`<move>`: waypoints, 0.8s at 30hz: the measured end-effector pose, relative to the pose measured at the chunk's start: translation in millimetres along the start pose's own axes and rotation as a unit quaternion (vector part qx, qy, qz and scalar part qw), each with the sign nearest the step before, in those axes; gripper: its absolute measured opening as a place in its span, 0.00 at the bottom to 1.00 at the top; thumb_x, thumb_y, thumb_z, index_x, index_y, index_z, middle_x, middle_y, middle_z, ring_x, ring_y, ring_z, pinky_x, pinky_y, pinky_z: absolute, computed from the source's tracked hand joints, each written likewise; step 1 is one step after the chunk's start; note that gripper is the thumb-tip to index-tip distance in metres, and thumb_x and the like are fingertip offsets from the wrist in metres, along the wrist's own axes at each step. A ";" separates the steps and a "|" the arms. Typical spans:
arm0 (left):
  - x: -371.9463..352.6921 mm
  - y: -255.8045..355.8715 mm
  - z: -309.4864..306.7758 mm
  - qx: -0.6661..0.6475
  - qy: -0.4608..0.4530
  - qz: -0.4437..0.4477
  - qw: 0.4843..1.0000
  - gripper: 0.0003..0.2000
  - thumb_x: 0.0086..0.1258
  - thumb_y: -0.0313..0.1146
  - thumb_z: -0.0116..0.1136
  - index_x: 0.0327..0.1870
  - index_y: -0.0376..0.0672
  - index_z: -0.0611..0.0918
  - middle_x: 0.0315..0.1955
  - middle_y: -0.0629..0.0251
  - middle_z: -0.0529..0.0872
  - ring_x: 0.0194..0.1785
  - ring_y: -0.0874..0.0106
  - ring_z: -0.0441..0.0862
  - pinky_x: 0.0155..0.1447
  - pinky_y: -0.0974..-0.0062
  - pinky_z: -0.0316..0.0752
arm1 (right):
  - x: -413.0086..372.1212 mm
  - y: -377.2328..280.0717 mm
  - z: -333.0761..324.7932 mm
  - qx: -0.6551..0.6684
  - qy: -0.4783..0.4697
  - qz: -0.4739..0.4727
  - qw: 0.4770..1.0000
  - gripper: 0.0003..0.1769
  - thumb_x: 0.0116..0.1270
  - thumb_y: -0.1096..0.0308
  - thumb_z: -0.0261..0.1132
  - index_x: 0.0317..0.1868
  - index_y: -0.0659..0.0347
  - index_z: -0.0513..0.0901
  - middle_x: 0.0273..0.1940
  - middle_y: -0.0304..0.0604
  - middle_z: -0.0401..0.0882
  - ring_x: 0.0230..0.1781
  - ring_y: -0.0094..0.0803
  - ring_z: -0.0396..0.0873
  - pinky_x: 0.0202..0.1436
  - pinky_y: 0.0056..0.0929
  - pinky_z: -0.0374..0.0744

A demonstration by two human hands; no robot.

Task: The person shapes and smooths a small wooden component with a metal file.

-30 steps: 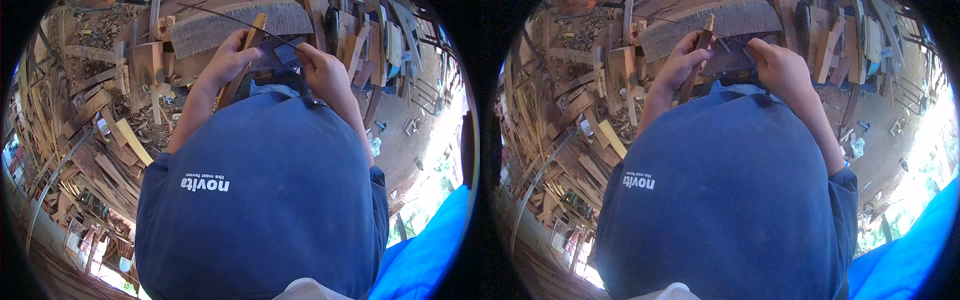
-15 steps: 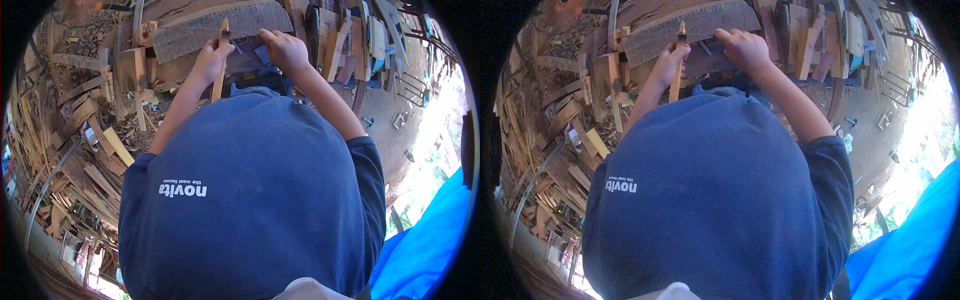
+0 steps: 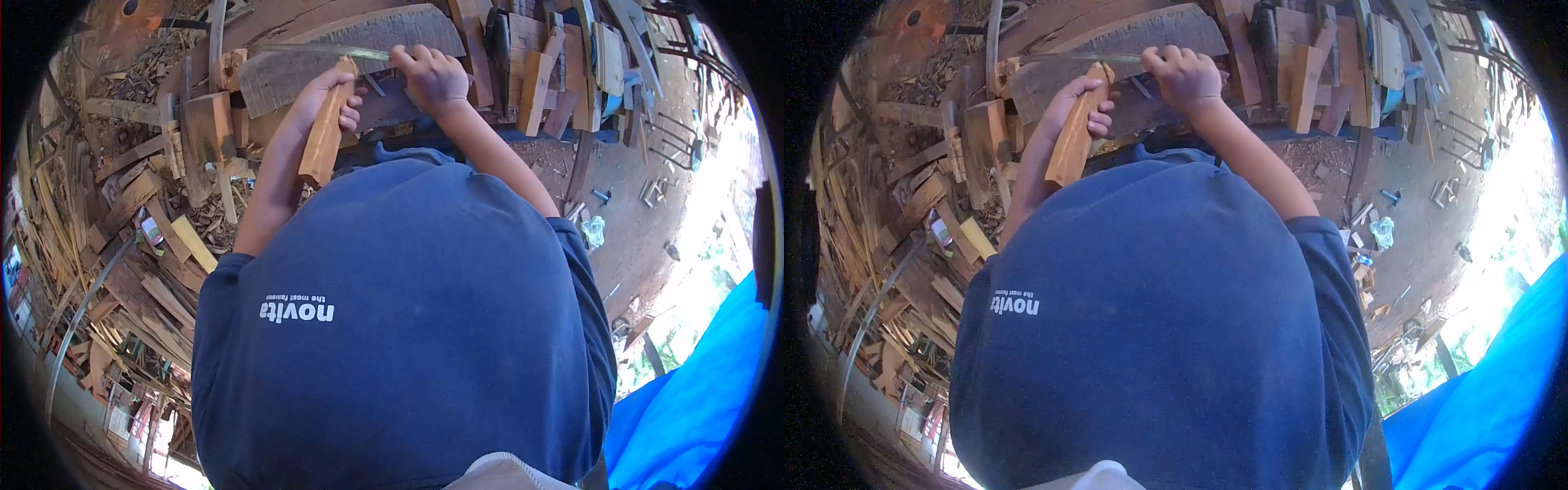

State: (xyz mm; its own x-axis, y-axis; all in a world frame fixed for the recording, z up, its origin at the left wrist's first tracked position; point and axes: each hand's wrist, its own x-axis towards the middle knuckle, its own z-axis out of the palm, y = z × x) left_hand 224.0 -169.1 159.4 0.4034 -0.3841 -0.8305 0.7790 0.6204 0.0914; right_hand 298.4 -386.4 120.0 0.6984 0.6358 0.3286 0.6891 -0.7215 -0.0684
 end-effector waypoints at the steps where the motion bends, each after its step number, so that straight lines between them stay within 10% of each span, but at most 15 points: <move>1: 1.5 -2.4 4.4 -0.015 -0.021 -0.039 0.999 0.16 0.68 0.42 0.60 0.47 0.39 0.76 0.28 0.70 0.72 0.22 0.80 0.68 0.23 0.81 0.66 | -6.5 7.3 4.6 0.030 -0.012 0.019 0.999 0.09 0.60 0.64 0.61 0.42 0.43 0.78 0.29 0.34 0.80 0.28 0.34 0.84 0.26 0.35 0.80; 12: 52.9 -15.0 24.1 0.317 0.134 0.275 0.898 0.24 0.63 0.39 0.63 0.58 0.35 0.77 0.31 0.63 0.79 0.35 0.70 0.78 0.40 0.71 0.78 | -71.8 30.8 -24.8 0.356 -0.103 0.407 0.835 0.15 0.76 0.58 0.53 0.51 0.60 0.74 0.39 0.65 0.82 0.43 0.66 0.79 0.44 0.57 0.75; 17: 87.5 8.2 29.7 0.735 0.216 0.322 0.556 0.26 0.66 0.40 0.58 0.63 0.36 0.75 0.45 0.49 0.80 0.50 0.53 0.80 0.57 0.64 0.74 | -75.6 38.2 -24.5 0.374 -0.130 0.422 0.816 0.16 0.77 0.59 0.53 0.52 0.63 0.73 0.38 0.67 0.82 0.43 0.67 0.79 0.44 0.56 0.76; 24: 110.0 35.7 66.1 0.762 0.193 0.255 0.563 0.23 0.72 0.36 0.50 0.64 0.30 0.73 0.55 0.34 0.75 0.60 0.43 0.75 0.66 0.54 0.69 | -46.9 41.7 -32.7 0.352 -0.191 0.377 0.835 0.13 0.77 0.60 0.51 0.50 0.62 0.71 0.38 0.65 0.82 0.41 0.66 0.80 0.43 0.58 0.77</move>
State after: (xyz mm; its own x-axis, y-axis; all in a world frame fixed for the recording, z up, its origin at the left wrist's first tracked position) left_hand 327.9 -234.4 107.6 0.8558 -0.0625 -0.5136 0.2354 -0.8370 0.4940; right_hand 288.0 -455.3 132.6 0.9031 0.2124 -0.3733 -0.1249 -0.7018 -0.7014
